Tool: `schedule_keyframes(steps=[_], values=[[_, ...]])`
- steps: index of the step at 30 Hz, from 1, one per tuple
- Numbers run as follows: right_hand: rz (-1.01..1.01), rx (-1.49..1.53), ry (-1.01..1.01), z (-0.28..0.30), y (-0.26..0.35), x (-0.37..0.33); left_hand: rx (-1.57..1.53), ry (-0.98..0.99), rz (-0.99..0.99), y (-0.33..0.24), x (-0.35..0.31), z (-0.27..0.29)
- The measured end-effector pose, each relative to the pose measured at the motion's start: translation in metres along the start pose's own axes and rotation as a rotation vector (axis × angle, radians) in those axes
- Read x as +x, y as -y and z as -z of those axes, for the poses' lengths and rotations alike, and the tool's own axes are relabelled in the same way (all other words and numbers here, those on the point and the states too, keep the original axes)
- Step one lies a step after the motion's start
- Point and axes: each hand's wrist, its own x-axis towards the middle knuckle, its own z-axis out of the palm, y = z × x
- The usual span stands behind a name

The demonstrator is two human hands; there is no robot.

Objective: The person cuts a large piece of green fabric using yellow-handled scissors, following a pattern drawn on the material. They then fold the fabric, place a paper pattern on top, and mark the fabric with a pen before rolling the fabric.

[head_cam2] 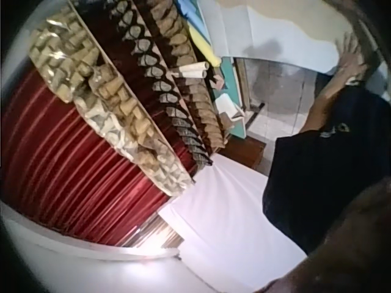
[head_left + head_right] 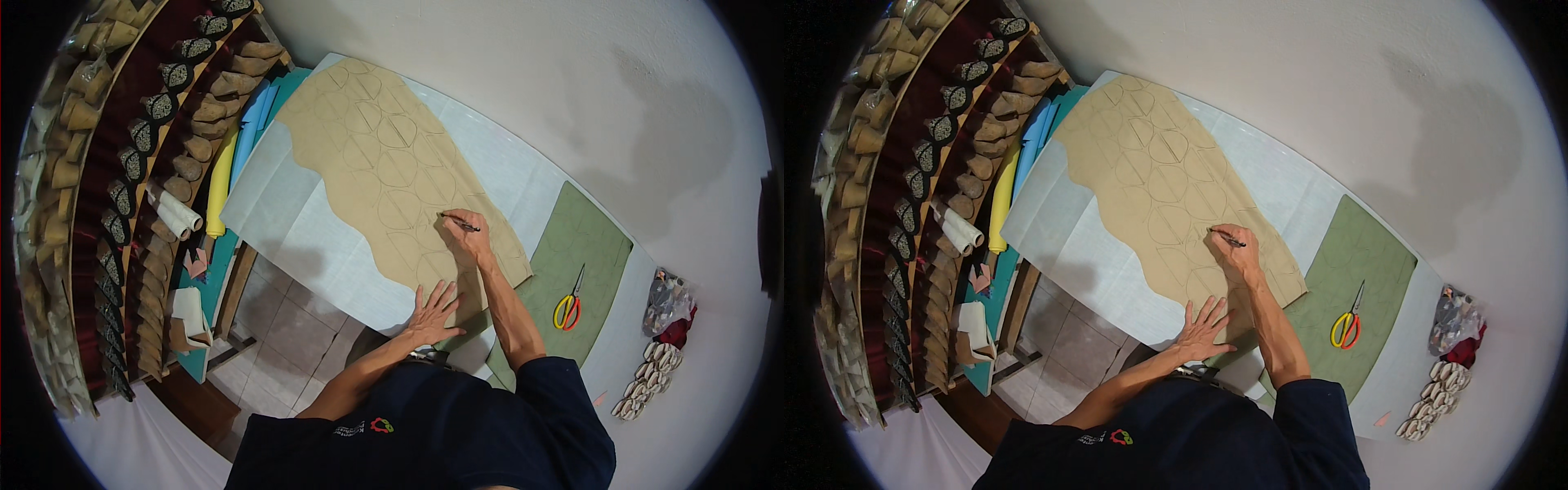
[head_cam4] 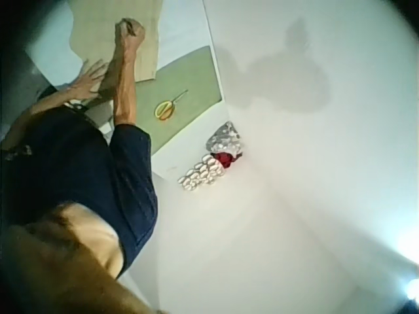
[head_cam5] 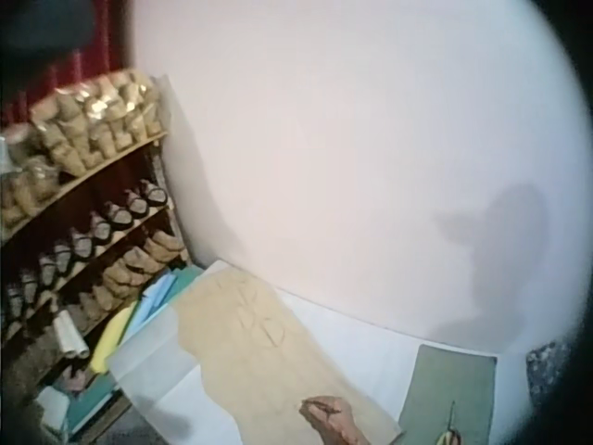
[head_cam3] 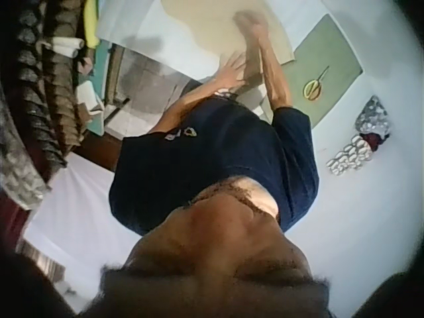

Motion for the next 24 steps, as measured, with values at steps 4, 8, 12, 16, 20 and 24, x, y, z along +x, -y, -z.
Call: schedule_keyframes(steps=[4,8,12,16,20,24], values=[[-0.033,0.0,0.02,0.0,0.005,-0.001,0.01,-0.028,0.007,0.001,0.0,-0.005],[-0.062,0.042,-0.082,-0.001,0.0,-0.002,0.027,-0.011,0.002,0.001,0.0,-0.005],[-0.011,-0.053,-0.087,0.002,0.001,0.005,0.015,-0.044,-0.004,0.0,0.0,-0.005],[-0.041,-0.027,-0.044,0.01,-0.001,0.007,0.011,-0.038,-0.011,0.0,0.0,-0.001],[-0.106,-0.044,-0.063,0.016,0.006,0.008,0.03,-0.037,0.0,0.001,0.001,0.001],[-0.206,-0.054,-0.074,-0.005,0.028,0.026,0.049,0.049,0.031,-0.003,-0.001,0.005]])
